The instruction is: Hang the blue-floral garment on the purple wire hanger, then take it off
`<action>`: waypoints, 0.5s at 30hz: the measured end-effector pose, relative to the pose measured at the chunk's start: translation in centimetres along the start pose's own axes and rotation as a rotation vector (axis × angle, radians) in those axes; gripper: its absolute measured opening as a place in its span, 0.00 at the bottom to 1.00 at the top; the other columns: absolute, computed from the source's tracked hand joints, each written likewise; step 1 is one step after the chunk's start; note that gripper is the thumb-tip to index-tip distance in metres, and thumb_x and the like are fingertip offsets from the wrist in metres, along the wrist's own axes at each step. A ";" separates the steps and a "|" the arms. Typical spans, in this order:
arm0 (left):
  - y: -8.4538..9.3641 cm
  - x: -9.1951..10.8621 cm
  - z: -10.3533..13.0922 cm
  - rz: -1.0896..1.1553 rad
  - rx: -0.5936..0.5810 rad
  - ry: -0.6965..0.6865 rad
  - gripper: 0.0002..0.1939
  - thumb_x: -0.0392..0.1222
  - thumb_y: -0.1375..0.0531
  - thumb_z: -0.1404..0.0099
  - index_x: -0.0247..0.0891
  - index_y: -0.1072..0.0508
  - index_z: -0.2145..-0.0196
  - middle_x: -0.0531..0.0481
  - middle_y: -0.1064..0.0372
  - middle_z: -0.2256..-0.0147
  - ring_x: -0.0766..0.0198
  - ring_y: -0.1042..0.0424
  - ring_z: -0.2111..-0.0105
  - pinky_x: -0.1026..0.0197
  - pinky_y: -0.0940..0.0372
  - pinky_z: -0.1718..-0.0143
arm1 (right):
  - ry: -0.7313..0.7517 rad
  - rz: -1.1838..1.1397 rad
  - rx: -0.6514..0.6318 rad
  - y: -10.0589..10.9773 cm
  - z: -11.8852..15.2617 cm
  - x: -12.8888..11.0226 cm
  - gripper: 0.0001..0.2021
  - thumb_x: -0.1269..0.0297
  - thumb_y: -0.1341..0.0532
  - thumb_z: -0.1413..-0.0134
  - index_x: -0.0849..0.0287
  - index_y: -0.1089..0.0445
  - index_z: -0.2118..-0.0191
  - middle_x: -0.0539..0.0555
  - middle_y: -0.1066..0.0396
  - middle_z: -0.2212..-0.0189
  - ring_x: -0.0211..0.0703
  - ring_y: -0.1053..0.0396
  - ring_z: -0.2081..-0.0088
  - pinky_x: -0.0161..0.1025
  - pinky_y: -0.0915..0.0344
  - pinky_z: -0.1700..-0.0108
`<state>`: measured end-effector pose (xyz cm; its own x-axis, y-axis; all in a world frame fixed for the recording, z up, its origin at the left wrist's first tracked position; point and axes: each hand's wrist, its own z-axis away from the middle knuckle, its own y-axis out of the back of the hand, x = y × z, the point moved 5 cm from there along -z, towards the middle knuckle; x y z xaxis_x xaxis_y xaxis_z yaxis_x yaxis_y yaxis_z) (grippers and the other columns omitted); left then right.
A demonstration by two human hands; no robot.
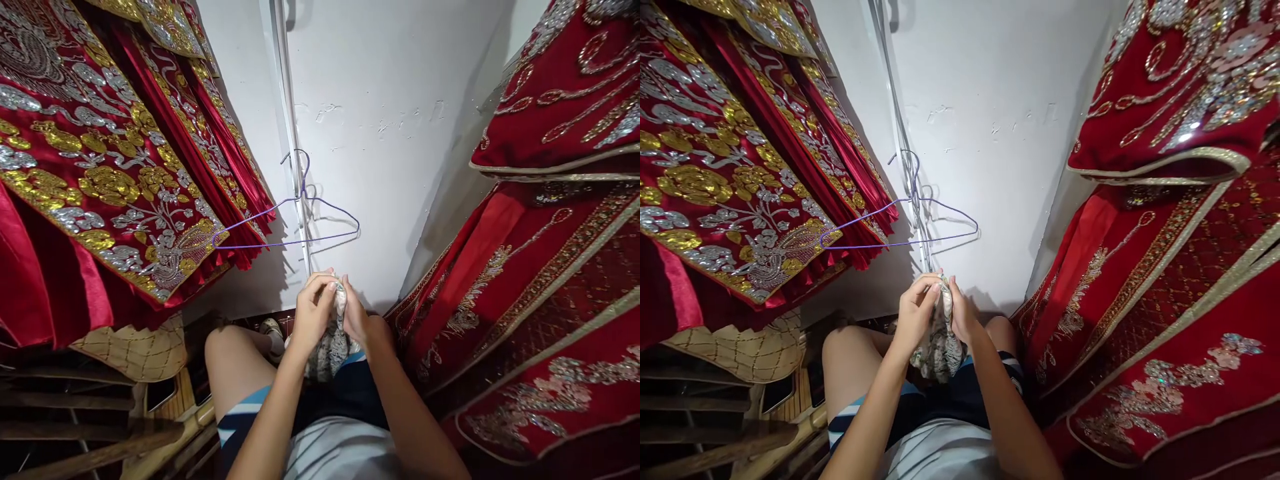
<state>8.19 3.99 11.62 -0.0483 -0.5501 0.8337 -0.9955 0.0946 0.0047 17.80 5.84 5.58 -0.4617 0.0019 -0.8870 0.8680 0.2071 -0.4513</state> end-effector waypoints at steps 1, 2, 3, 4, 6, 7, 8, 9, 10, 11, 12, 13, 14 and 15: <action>0.2 0.5 -0.4 -0.086 -0.020 -0.054 0.10 0.46 0.39 0.32 0.39 0.22 0.65 0.45 0.27 0.60 0.53 0.30 0.48 0.55 0.40 0.43 | -0.050 -0.041 -0.080 -0.7 0.0 -0.5 0.26 0.36 0.45 0.44 0.54 0.27 0.57 0.55 0.26 0.66 0.51 0.29 0.56 0.44 0.33 0.54; 0.6 0.7 -0.7 -0.142 -0.036 -0.082 0.09 0.46 0.39 0.32 0.39 0.23 0.63 0.45 0.27 0.59 0.54 0.30 0.49 0.55 0.39 0.44 | -0.089 -0.039 -0.174 -1.4 0.0 -1.1 0.25 0.37 0.42 0.45 0.55 0.27 0.57 0.55 0.26 0.66 0.50 0.29 0.57 0.44 0.33 0.55; 1.2 0.7 -1.0 -0.173 -0.069 -0.079 0.10 0.47 0.39 0.32 0.40 0.23 0.59 0.45 0.28 0.58 0.55 0.30 0.51 0.56 0.38 0.45 | -0.115 0.004 -0.273 -1.9 0.1 -1.9 0.23 0.41 0.38 0.48 0.56 0.27 0.58 0.54 0.26 0.67 0.50 0.29 0.59 0.43 0.33 0.56; 1.8 0.5 -1.1 -0.187 -0.128 -0.052 0.12 0.48 0.40 0.31 0.40 0.25 0.55 0.45 0.28 0.57 0.55 0.30 0.52 0.56 0.37 0.47 | -0.131 0.079 -0.366 -2.2 0.0 -2.7 0.20 0.47 0.33 0.51 0.57 0.27 0.58 0.53 0.27 0.68 0.48 0.29 0.61 0.42 0.33 0.58; 2.8 -0.5 -0.9 -0.200 -0.317 0.050 0.18 0.52 0.44 0.30 0.41 0.28 0.48 0.45 0.28 0.55 0.56 0.29 0.55 0.57 0.36 0.51 | -0.112 0.276 -0.479 -2.4 -0.5 -4.6 0.16 0.61 0.28 0.59 0.59 0.27 0.62 0.50 0.28 0.71 0.44 0.31 0.67 0.39 0.35 0.63; 3.3 -1.1 -0.4 -0.231 -0.431 0.114 0.19 0.54 0.47 0.29 0.40 0.28 0.49 0.45 0.28 0.56 0.56 0.29 0.56 0.58 0.35 0.52 | -0.065 0.376 -0.490 -2.4 -1.1 -5.6 0.13 0.65 0.29 0.60 0.60 0.27 0.65 0.49 0.30 0.73 0.42 0.33 0.69 0.37 0.36 0.65; 3.9 -1.8 0.2 -0.295 -0.529 0.181 0.20 0.56 0.49 0.28 0.39 0.27 0.53 0.45 0.27 0.59 0.56 0.29 0.58 0.58 0.35 0.55 | 0.017 0.466 -0.467 -2.3 -2.0 -6.7 0.10 0.68 0.31 0.60 0.60 0.28 0.68 0.48 0.31 0.74 0.40 0.34 0.71 0.36 0.38 0.67; 4.8 -2.5 0.7 -0.395 -0.590 0.240 0.22 0.58 0.49 0.29 0.38 0.26 0.59 0.46 0.27 0.63 0.55 0.29 0.61 0.58 0.35 0.58 | 0.131 0.541 -0.409 -2.1 -3.0 -7.9 0.06 0.69 0.34 0.60 0.60 0.28 0.70 0.48 0.32 0.75 0.40 0.35 0.71 0.35 0.40 0.68; 6.0 -3.0 1.1 -0.519 -0.612 0.287 0.23 0.59 0.49 0.29 0.37 0.27 0.65 0.47 0.28 0.67 0.56 0.29 0.65 0.58 0.35 0.61 | 0.267 0.594 -0.323 -1.9 -4.1 -9.0 0.04 0.69 0.36 0.59 0.60 0.29 0.71 0.48 0.32 0.75 0.40 0.35 0.71 0.35 0.40 0.67; 7.3 -3.2 1.3 -0.654 -0.606 0.317 0.23 0.59 0.49 0.30 0.37 0.28 0.69 0.48 0.29 0.70 0.56 0.30 0.68 0.59 0.37 0.64 | 0.400 0.622 -0.221 -1.6 -5.2 -10.1 0.05 0.68 0.37 0.58 0.60 0.28 0.71 0.49 0.32 0.73 0.40 0.35 0.69 0.36 0.39 0.65; 8.9 -3.2 1.2 -0.788 -0.575 0.329 0.23 0.59 0.49 0.31 0.37 0.29 0.70 0.48 0.29 0.72 0.56 0.31 0.70 0.59 0.38 0.66 | 0.501 0.632 -0.120 -1.2 -6.2 -10.7 0.06 0.68 0.38 0.57 0.60 0.28 0.69 0.49 0.30 0.71 0.41 0.34 0.67 0.36 0.39 0.63; 10.4 -2.8 1.0 -0.914 -0.528 0.328 0.22 0.58 0.50 0.31 0.38 0.30 0.70 0.48 0.29 0.72 0.56 0.31 0.70 0.59 0.40 0.67 | 0.553 0.633 -0.035 -0.7 -7.1 -11.0 0.08 0.66 0.38 0.56 0.59 0.28 0.66 0.50 0.30 0.70 0.42 0.34 0.66 0.37 0.38 0.62; 12.0 -2.2 0.7 -1.027 -0.490 0.327 0.22 0.57 0.51 0.31 0.38 0.29 0.69 0.47 0.28 0.71 0.55 0.30 0.70 0.58 0.41 0.67 | 0.549 0.641 0.020 -0.3 -8.1 -10.9 0.08 0.64 0.39 0.54 0.59 0.28 0.65 0.50 0.29 0.69 0.42 0.34 0.66 0.37 0.38 0.62; 13.4 -1.6 0.3 -1.129 -0.464 0.332 0.22 0.57 0.52 0.30 0.38 0.29 0.69 0.45 0.27 0.70 0.54 0.29 0.69 0.58 0.42 0.67 | 0.499 0.667 0.044 0.1 -9.0 -10.4 0.08 0.61 0.40 0.52 0.59 0.29 0.66 0.50 0.30 0.70 0.42 0.34 0.68 0.37 0.38 0.63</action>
<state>-5.09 5.85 10.16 0.8971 -0.2860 0.3367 -0.3435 0.0277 0.9387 21.05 14.65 15.60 0.1335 0.5459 -0.8271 0.9896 -0.0288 0.1407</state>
